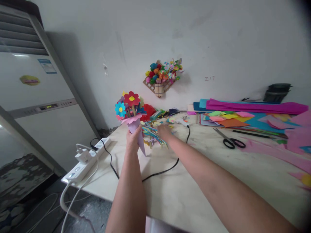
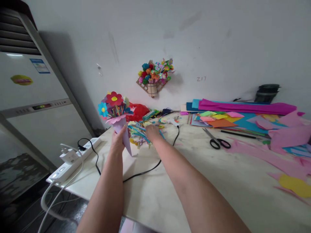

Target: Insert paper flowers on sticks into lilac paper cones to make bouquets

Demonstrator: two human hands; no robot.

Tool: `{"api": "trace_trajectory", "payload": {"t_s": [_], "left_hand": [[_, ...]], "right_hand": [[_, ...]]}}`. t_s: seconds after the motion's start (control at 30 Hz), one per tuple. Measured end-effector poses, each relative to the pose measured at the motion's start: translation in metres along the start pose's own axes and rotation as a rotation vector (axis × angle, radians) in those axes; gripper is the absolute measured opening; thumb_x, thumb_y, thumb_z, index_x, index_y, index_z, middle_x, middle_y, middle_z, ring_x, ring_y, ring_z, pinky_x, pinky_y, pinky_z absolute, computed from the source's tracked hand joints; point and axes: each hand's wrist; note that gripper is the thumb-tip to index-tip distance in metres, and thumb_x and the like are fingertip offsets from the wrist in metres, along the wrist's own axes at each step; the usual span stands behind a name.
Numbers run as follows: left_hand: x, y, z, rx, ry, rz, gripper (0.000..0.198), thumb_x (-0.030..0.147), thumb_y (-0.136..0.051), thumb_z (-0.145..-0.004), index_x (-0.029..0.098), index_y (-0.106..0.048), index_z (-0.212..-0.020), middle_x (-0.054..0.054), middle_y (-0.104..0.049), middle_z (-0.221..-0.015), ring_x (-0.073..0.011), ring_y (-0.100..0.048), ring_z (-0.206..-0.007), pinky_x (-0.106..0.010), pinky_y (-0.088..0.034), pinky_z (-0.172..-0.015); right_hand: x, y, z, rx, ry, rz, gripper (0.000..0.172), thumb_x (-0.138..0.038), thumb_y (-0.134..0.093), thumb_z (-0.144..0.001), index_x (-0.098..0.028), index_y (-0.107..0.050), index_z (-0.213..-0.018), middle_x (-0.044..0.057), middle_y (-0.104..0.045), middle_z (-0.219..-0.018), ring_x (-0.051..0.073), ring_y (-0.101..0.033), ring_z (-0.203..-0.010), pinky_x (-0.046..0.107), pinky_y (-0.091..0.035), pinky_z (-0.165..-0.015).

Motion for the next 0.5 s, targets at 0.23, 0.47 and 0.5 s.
{"api": "trace_trajectory", "payload": {"t_s": [0.23, 0.47, 0.5], "left_hand": [[-0.001, -0.001, 0.002, 0.009, 0.011, -0.033, 0.043, 0.041, -0.081, -0.051, 0.016, -0.057, -0.076, 0.002, -0.059, -0.056, -0.0095, -0.052, -0.042, -0.023, -0.042, -0.042], [0.001, -0.011, 0.004, -0.041, -0.034, -0.122, 0.051, 0.041, -0.083, -0.047, 0.014, -0.058, -0.083, 0.001, -0.061, -0.058, -0.0115, -0.055, -0.044, -0.023, -0.044, -0.044], [0.0, -0.014, 0.005, -0.048, -0.043, -0.138, 0.051, 0.04, -0.083, -0.047, 0.014, -0.059, -0.084, 0.001, -0.062, -0.059, -0.0115, -0.055, -0.045, -0.023, -0.044, -0.045]], "right_hand": [[0.006, 0.009, -0.009, 0.181, -0.194, -0.419, 0.029, -0.02, -0.045, -0.086, -0.016, -0.069, -0.101, 0.012, -0.071, -0.1, 0.022, -0.064, -0.1, 0.031, -0.047, -0.083], [0.032, 0.024, 0.003, 0.341, -0.276, -0.9, 0.029, -0.024, -0.044, -0.084, -0.016, -0.067, -0.1, 0.004, -0.073, -0.081, 0.012, -0.064, -0.063, 0.021, -0.048, -0.056], [0.037, 0.027, 0.007, 0.362, -0.287, -0.956, 0.029, -0.026, -0.044, -0.084, -0.015, -0.067, -0.098, 0.004, -0.073, -0.08, 0.011, -0.062, -0.059, 0.02, -0.047, -0.052]]}}
Point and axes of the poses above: each hand's wrist, its own z-axis away from the middle knuckle, its own y-axis out of the back of the hand, x = y × z
